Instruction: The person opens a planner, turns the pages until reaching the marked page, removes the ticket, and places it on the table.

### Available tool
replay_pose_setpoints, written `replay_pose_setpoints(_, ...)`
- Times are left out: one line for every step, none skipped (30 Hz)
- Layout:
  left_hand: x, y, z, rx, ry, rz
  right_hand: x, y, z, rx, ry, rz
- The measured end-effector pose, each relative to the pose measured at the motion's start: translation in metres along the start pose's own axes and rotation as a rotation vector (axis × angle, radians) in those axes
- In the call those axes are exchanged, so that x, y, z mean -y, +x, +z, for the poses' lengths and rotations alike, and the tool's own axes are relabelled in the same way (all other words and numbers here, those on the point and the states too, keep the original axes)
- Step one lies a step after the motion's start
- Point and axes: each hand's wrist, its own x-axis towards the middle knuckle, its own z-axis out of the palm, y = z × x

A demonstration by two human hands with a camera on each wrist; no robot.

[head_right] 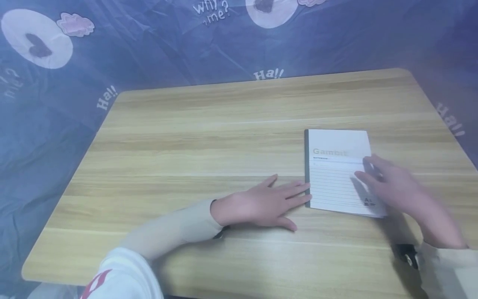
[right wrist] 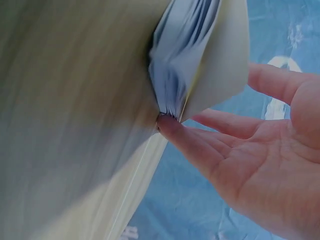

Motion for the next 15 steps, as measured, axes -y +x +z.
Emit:
replay_pose_setpoints(0.002, -0.004, 0.001, -0.003, 0.0, -0.003, 0.004, 0.001, 0.002, 0.0, 0.009, -0.013)
replay_pose_setpoints(0.004, -0.008, 0.002, -0.007, -0.002, -0.006, 0.008, 0.001, 0.003, 0.001, 0.014, -0.026)
replay_pose_setpoints(0.006, -0.013, 0.003, -0.011, -0.007, -0.01, 0.012, 0.002, 0.005, 0.003, 0.016, -0.038)
replay_pose_setpoints(0.008, -0.017, 0.004, -0.017, -0.011, -0.012, 0.015, 0.002, 0.006, 0.009, 0.02, -0.047)
replay_pose_setpoints(0.01, -0.021, 0.005, -0.024, -0.014, -0.015, 0.019, 0.003, 0.007, 0.014, 0.023, -0.057)
replay_pose_setpoints(0.011, -0.025, 0.006, -0.028, -0.02, -0.017, 0.022, 0.004, 0.009, 0.015, 0.023, -0.068)
replay_pose_setpoints(0.013, -0.029, 0.007, -0.033, -0.025, -0.019, 0.025, 0.005, 0.01, 0.021, 0.024, -0.076)
replay_pose_setpoints(0.015, -0.032, 0.008, -0.037, -0.033, -0.022, 0.029, 0.006, 0.011, 0.027, 0.026, -0.085)
replay_pose_setpoints(0.017, -0.036, 0.009, -0.04, -0.04, -0.025, 0.032, 0.008, 0.013, 0.034, 0.03, -0.091)
replay_pose_setpoints(0.02, -0.04, 0.011, -0.044, -0.047, -0.028, 0.036, 0.009, 0.014, 0.042, 0.035, -0.098)
replay_pose_setpoints(0.022, -0.044, 0.012, -0.046, -0.055, -0.032, 0.04, 0.01, 0.015, 0.044, 0.039, -0.107)
replay_pose_setpoints(0.025, -0.047, 0.014, -0.046, -0.066, -0.037, 0.043, 0.012, 0.016, 0.047, 0.04, -0.117)
replay_pose_setpoints(0.027, -0.051, 0.015, -0.05, -0.076, -0.041, 0.047, 0.013, 0.017, 0.05, 0.044, -0.127)
replay_pose_setpoints(0.03, -0.054, 0.017, -0.055, -0.089, -0.045, 0.05, 0.014, 0.018, 0.044, 0.046, -0.143)
replay_pose_setpoints(0.032, -0.057, 0.018, -0.061, -0.1, -0.049, 0.053, 0.015, 0.02, 0.039, 0.047, -0.157)
